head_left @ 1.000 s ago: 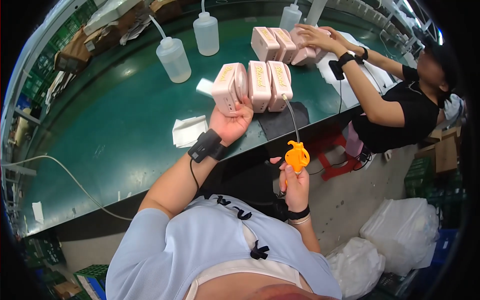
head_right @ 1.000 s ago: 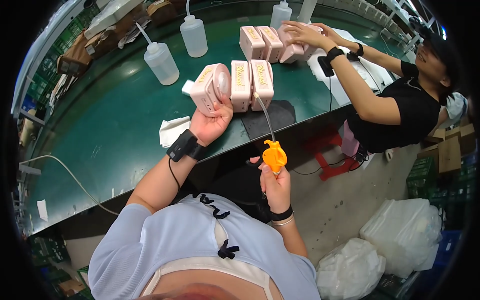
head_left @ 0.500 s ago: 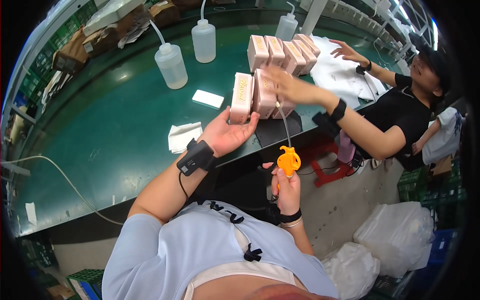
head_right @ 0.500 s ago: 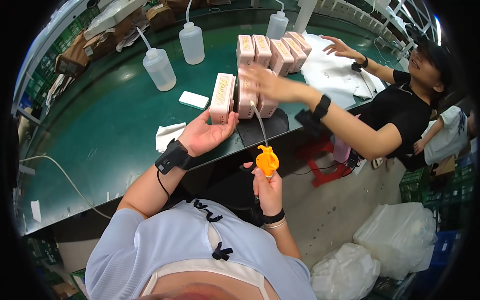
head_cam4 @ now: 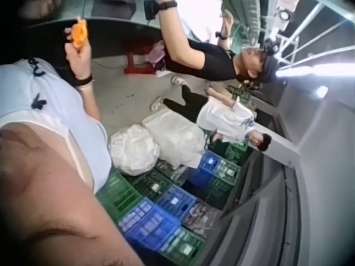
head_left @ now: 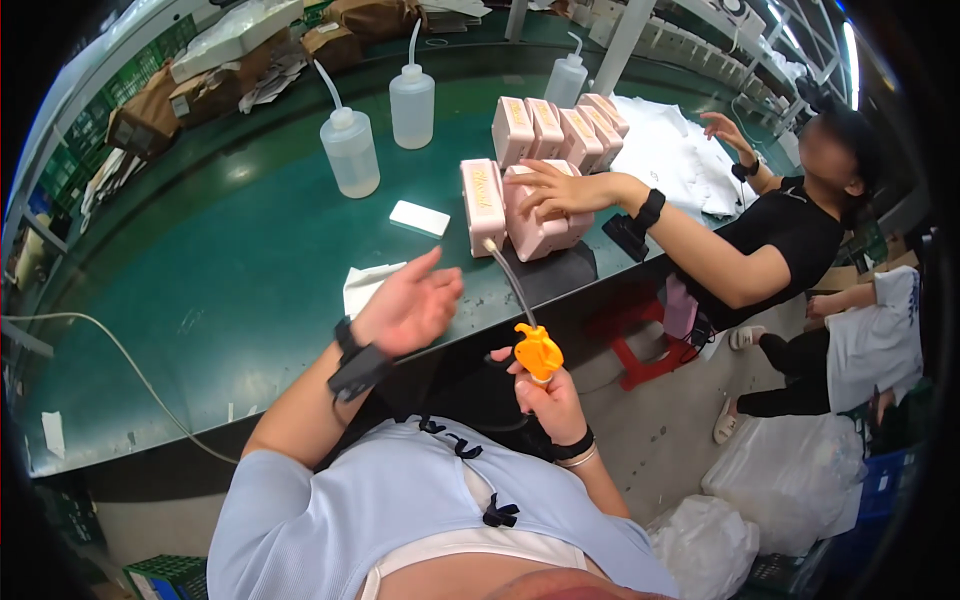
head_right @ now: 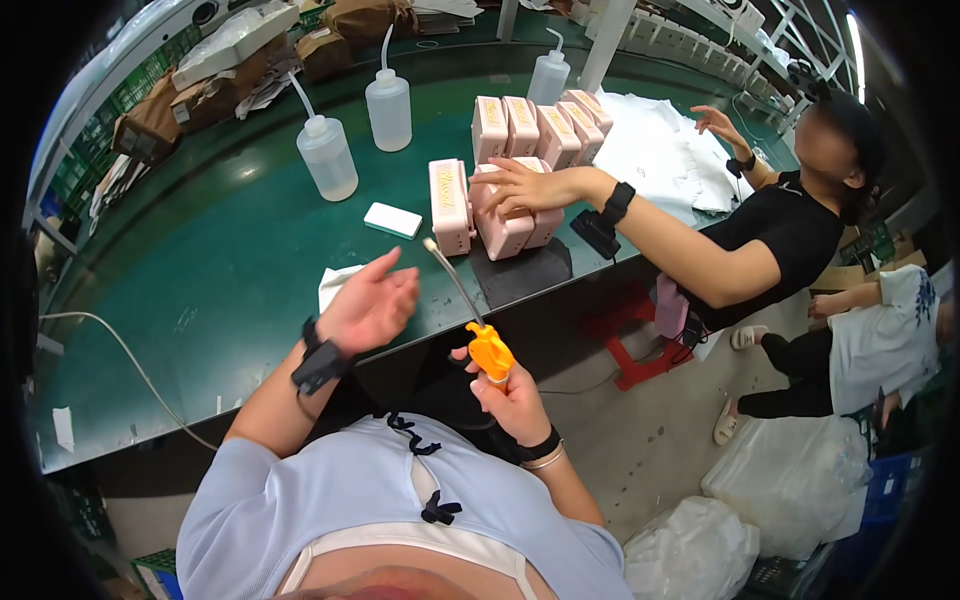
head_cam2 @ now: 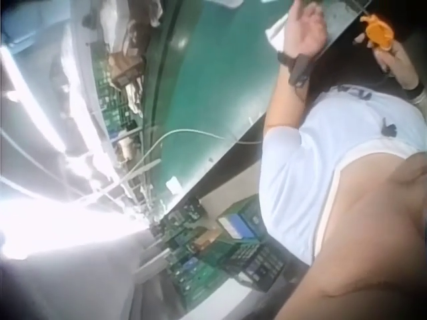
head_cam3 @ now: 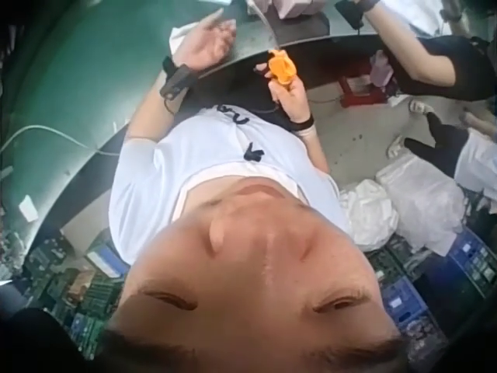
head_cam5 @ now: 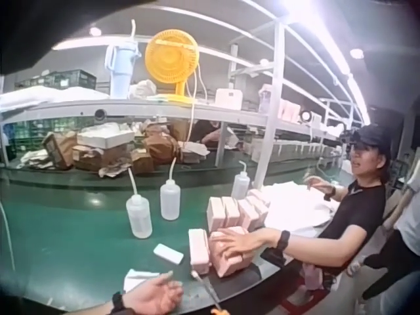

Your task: The person cleans pink electronic devices by blowing air onto them with a nozzle and wiping the surfaces with a cloth dampened by liquid from a squeeze bottle.

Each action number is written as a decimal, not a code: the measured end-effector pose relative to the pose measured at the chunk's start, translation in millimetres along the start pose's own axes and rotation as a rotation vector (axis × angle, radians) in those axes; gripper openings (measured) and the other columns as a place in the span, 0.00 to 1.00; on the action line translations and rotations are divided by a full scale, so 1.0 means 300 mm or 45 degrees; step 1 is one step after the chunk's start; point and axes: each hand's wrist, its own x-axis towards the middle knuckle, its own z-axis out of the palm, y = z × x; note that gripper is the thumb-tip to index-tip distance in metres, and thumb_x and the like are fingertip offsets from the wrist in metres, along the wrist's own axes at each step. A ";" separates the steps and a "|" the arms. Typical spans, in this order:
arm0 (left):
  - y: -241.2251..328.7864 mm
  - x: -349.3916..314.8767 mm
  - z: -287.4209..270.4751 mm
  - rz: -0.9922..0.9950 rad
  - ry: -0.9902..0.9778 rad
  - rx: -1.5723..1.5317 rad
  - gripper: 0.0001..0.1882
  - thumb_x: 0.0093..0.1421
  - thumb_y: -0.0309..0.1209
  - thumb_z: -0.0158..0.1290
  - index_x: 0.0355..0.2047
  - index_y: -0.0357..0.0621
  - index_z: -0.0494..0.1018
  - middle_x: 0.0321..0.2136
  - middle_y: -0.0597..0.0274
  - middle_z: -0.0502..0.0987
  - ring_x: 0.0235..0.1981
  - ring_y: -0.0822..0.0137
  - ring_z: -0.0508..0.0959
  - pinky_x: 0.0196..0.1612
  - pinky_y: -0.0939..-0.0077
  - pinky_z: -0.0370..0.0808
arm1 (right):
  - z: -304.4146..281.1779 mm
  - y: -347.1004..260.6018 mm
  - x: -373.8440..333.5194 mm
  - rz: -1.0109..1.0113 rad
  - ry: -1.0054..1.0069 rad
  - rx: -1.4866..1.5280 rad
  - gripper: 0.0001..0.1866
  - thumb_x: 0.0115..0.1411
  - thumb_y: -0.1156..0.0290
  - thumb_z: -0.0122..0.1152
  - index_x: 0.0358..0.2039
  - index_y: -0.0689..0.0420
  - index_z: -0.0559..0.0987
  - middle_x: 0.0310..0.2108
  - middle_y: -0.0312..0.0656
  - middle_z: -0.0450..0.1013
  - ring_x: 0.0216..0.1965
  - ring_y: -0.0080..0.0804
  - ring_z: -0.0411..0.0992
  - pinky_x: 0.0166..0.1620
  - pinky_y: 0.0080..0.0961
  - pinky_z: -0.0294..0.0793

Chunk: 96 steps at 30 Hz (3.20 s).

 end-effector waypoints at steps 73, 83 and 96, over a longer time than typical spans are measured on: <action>-0.203 -1.123 -0.267 2.264 2.497 1.054 0.13 0.63 0.37 0.60 0.32 0.40 0.73 0.22 0.71 0.72 0.24 0.80 0.70 0.28 0.82 0.68 | -0.036 0.107 0.494 -0.322 0.273 -0.766 0.05 0.68 0.74 0.54 0.39 0.62 0.74 0.32 0.33 0.69 0.29 0.18 0.64 0.34 0.15 0.64; -0.188 -1.043 -0.291 2.505 2.841 1.286 0.14 0.60 0.37 0.63 0.29 0.40 0.72 0.20 0.61 0.71 0.19 0.68 0.69 0.25 0.71 0.67 | 0.046 0.107 0.502 -0.432 0.278 -1.212 0.05 0.65 0.74 0.56 0.36 0.63 0.75 0.32 0.35 0.69 0.26 0.21 0.63 0.29 0.19 0.63; -0.226 -1.056 -0.336 2.535 2.818 1.583 0.10 0.60 0.29 0.61 0.31 0.38 0.71 0.26 0.62 0.72 0.25 0.69 0.70 0.31 0.75 0.68 | 0.070 0.107 0.501 -0.529 0.223 -1.524 0.04 0.63 0.75 0.55 0.36 0.63 0.74 0.32 0.39 0.69 0.24 0.29 0.62 0.29 0.27 0.63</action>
